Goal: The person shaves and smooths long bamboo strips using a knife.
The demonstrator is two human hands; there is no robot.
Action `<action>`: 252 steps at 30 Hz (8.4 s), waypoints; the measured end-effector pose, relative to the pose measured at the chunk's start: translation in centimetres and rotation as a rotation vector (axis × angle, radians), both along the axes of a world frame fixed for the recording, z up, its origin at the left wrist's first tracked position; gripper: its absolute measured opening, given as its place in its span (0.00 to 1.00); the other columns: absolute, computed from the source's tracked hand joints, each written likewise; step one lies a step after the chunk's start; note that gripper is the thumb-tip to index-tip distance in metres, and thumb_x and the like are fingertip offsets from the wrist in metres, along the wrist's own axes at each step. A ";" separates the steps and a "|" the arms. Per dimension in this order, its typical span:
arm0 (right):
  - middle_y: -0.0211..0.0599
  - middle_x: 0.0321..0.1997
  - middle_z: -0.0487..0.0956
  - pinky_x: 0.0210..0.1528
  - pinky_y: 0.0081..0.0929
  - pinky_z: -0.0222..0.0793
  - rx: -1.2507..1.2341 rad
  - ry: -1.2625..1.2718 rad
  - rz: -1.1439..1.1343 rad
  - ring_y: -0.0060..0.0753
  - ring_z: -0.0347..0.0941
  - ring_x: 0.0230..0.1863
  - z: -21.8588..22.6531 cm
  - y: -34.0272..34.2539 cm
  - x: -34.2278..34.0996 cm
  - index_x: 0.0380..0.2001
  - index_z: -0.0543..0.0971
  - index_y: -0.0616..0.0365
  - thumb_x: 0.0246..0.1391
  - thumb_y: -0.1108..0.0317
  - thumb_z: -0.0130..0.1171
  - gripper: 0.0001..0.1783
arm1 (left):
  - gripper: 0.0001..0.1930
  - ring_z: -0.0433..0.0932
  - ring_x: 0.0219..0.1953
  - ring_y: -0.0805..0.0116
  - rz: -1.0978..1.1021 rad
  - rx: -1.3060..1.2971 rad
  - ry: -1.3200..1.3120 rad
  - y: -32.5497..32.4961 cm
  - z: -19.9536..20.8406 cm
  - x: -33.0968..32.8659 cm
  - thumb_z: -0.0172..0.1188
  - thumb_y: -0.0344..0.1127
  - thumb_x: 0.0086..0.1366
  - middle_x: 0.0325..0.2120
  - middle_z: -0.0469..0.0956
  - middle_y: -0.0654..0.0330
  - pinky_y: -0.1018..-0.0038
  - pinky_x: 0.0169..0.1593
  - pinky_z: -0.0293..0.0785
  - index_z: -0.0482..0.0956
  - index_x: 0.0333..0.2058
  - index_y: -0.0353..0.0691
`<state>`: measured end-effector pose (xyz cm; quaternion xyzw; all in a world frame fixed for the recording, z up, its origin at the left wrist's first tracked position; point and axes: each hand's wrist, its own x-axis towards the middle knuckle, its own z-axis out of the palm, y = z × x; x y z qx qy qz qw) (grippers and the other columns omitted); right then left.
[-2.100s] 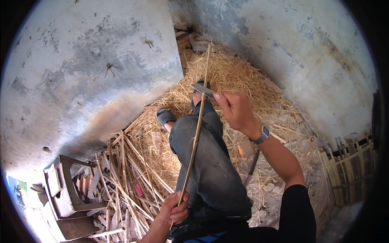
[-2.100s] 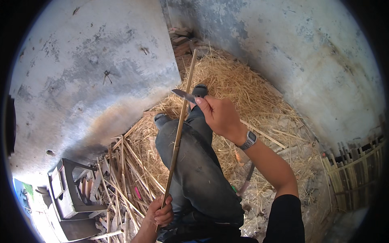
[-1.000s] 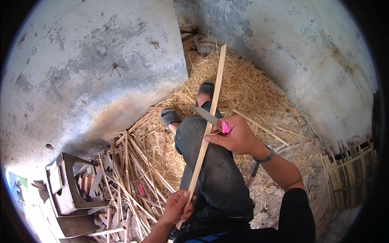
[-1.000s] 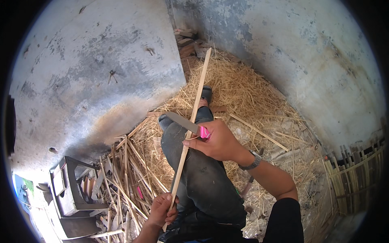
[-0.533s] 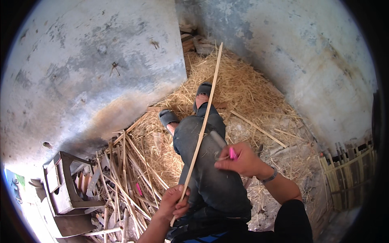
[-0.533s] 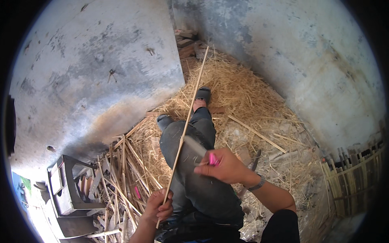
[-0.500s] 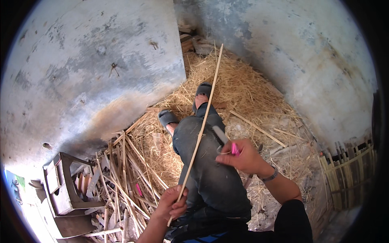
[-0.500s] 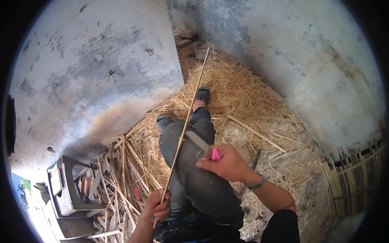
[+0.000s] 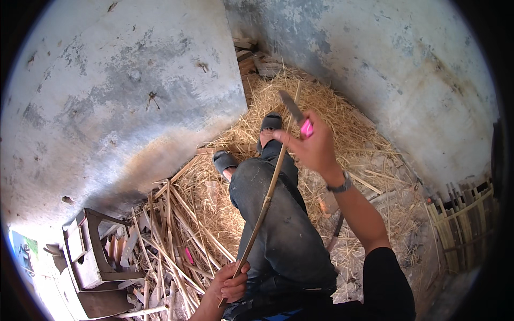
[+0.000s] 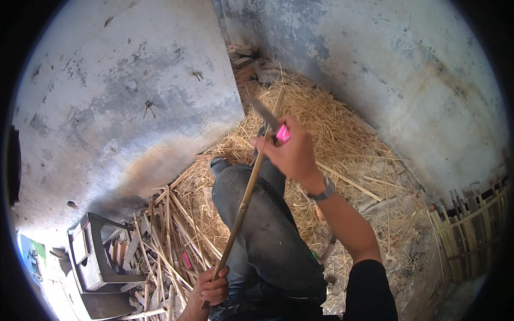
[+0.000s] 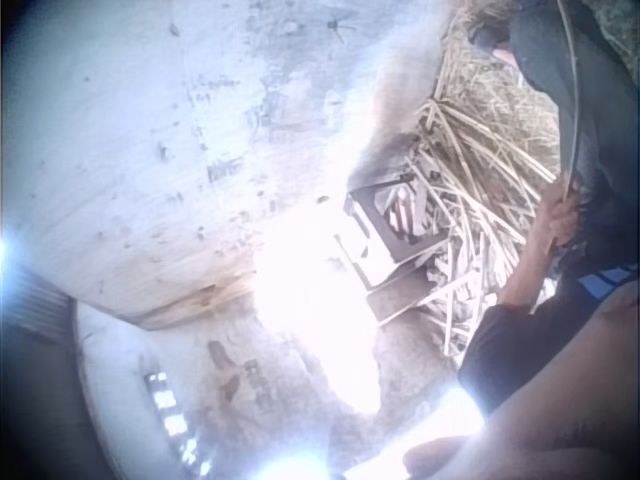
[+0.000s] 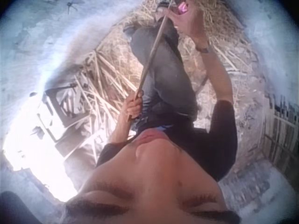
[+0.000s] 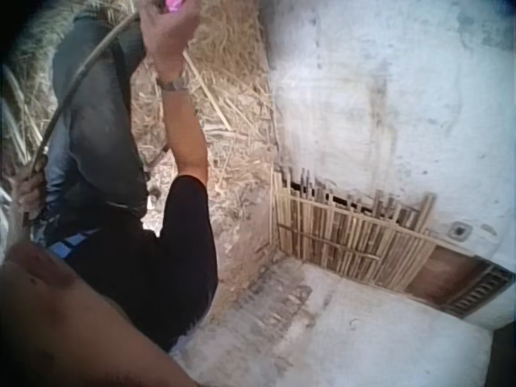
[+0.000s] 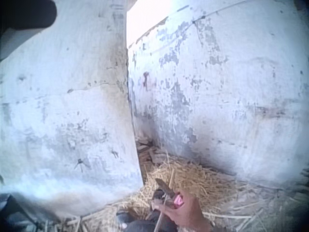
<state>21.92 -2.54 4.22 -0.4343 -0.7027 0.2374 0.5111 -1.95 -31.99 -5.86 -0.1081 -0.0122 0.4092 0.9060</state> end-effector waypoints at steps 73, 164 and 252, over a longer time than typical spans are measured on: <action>0.46 0.14 0.71 0.21 0.42 0.61 -0.172 -0.464 0.288 0.52 0.69 0.16 -0.9 -8.7 2.8 0.22 0.75 0.58 0.67 0.51 0.56 0.24 | 0.20 0.55 0.07 0.79 0.027 0.133 0.972 1.3 2.4 1.6 0.47 0.46 0.79 0.11 0.59 0.66 0.79 0.11 0.52 0.75 0.48 0.31; 0.27 0.16 0.71 0.24 0.24 0.59 -0.292 -0.164 0.481 0.16 0.63 0.21 0.1 -7.8 2.0 0.25 0.77 0.59 0.56 0.69 0.69 0.10 | 0.18 0.62 0.13 0.80 0.124 0.243 1.314 1.9 2.4 4.6 0.48 0.45 0.79 0.15 0.68 0.65 0.81 0.16 0.58 0.77 0.48 0.35; 0.49 0.13 0.73 0.20 0.45 0.62 -0.010 -0.532 0.005 0.54 0.71 0.17 -1.2 0.8 5.1 0.15 0.76 0.58 0.63 0.40 0.57 0.34 | 0.17 0.67 0.15 0.79 0.024 0.563 1.923 -0.6 3.2 0.3 0.45 0.40 0.79 0.14 0.69 0.67 0.76 0.22 0.64 0.73 0.33 0.36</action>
